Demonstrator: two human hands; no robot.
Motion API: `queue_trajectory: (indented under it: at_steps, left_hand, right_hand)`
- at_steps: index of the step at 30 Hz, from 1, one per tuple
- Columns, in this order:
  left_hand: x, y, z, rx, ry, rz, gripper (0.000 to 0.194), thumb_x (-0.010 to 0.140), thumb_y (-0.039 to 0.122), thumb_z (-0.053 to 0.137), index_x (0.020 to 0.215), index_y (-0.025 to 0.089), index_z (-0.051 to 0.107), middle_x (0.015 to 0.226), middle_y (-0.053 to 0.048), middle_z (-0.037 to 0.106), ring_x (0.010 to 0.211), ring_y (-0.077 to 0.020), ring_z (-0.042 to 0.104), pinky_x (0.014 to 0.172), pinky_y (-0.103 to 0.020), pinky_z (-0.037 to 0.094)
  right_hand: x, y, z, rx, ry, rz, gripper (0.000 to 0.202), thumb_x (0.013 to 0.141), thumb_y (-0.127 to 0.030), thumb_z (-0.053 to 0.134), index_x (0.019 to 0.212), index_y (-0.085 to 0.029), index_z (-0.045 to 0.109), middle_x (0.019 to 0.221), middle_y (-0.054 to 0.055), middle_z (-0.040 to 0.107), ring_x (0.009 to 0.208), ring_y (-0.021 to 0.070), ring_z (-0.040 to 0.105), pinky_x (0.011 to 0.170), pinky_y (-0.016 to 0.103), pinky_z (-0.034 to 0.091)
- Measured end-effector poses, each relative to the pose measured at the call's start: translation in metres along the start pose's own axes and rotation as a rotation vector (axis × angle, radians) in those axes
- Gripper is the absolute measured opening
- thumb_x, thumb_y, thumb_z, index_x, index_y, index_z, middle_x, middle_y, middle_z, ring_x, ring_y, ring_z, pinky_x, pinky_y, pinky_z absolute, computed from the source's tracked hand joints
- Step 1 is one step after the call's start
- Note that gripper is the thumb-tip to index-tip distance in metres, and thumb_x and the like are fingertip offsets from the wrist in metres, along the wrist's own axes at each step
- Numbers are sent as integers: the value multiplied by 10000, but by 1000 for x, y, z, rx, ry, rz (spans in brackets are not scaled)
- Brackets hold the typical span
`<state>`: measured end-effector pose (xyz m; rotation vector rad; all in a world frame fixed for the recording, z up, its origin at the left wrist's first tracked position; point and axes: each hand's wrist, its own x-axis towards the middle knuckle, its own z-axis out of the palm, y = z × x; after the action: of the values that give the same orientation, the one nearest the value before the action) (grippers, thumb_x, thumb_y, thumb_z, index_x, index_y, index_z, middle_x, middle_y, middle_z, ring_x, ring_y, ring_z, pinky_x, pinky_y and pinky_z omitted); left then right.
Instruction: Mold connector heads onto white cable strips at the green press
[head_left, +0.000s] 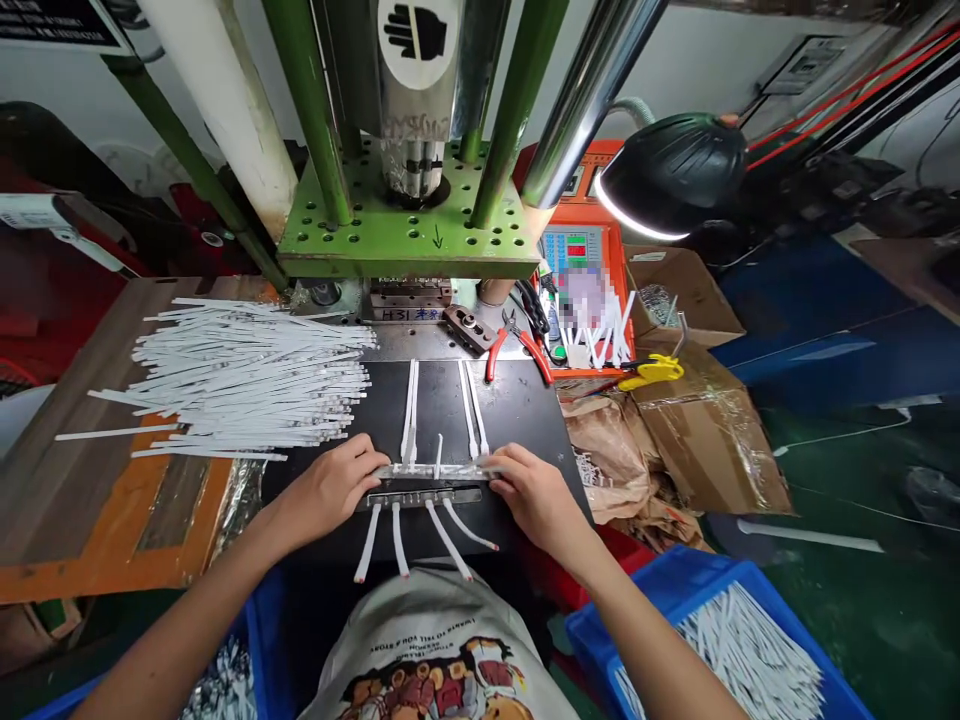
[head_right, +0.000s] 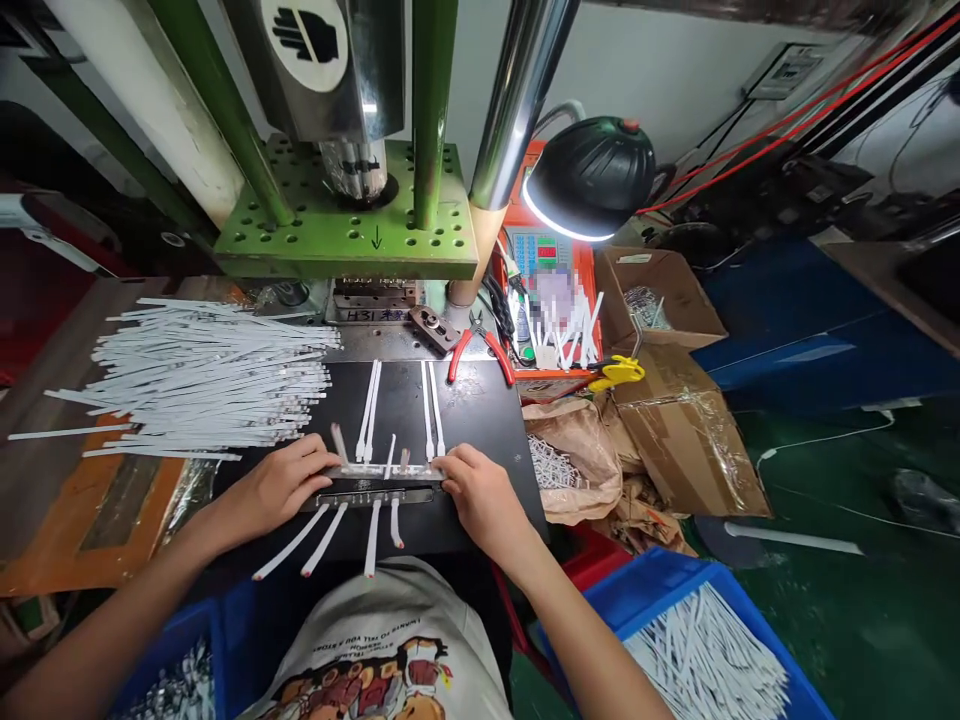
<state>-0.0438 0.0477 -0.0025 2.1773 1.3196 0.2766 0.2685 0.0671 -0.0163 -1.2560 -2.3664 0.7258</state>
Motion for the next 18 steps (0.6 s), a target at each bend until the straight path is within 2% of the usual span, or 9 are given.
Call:
queue_trajectory:
  at_steps: [4,6,9,11,13,15,18]
  left_hand:
    - [-5,1,2,59,166,10,231,988,187,413,1146,188,583,1019,-58,561,880,-164,607,808,-294,499]
    - [-18,4,4,69,230,-12,217,999,210,407,1132,196,578,1040,-64,567,919,-174,607,828,-302,496]
    - [-42,8,14,75,206,-18,186,984,242,468,1134,216,575,1045,-59,588,941,-185,603,812,-298,503]
    - [-53,10,22,158,219,-4,190,965,194,487,1131,213,577,1028,-60,606,923,-199,604,789,-318,505]
    - [-57,12,27,303,309,4,204,952,113,458,1090,197,583,996,-66,622,888,-209,609,768,-341,496]
    - [-54,15,22,415,403,26,234,939,55,439,1081,179,577,1003,-77,633,892,-209,619,781,-343,492]
    - [-36,16,-11,508,520,108,251,934,42,463,1141,156,546,1060,-97,649,971,-209,635,864,-340,491]
  right_hand:
    - [-5,-6,0,-94,152,39,193,926,-85,481,966,-206,627,951,62,628,789,168,620,697,277,512]
    - [-12,-14,4,-52,130,2,164,953,-134,487,1010,-208,622,958,67,621,810,168,616,716,277,522]
    - [-21,-25,18,-17,60,-103,245,951,-143,497,1169,-199,594,1033,93,618,896,188,612,781,308,541]
    - [-23,-29,28,-84,86,-139,315,935,-104,467,1218,-187,579,1051,110,618,907,205,608,782,339,545]
    - [-21,-32,30,-140,139,-162,318,926,-84,437,1185,-181,595,1010,106,629,863,205,609,743,338,542]
    - [-15,-34,21,-158,194,-210,314,932,-88,428,1180,-187,594,1003,103,638,857,202,613,739,331,538]
    - [10,-35,-12,-181,293,-305,353,940,-88,445,1250,-212,561,1038,108,639,911,204,615,788,330,530]
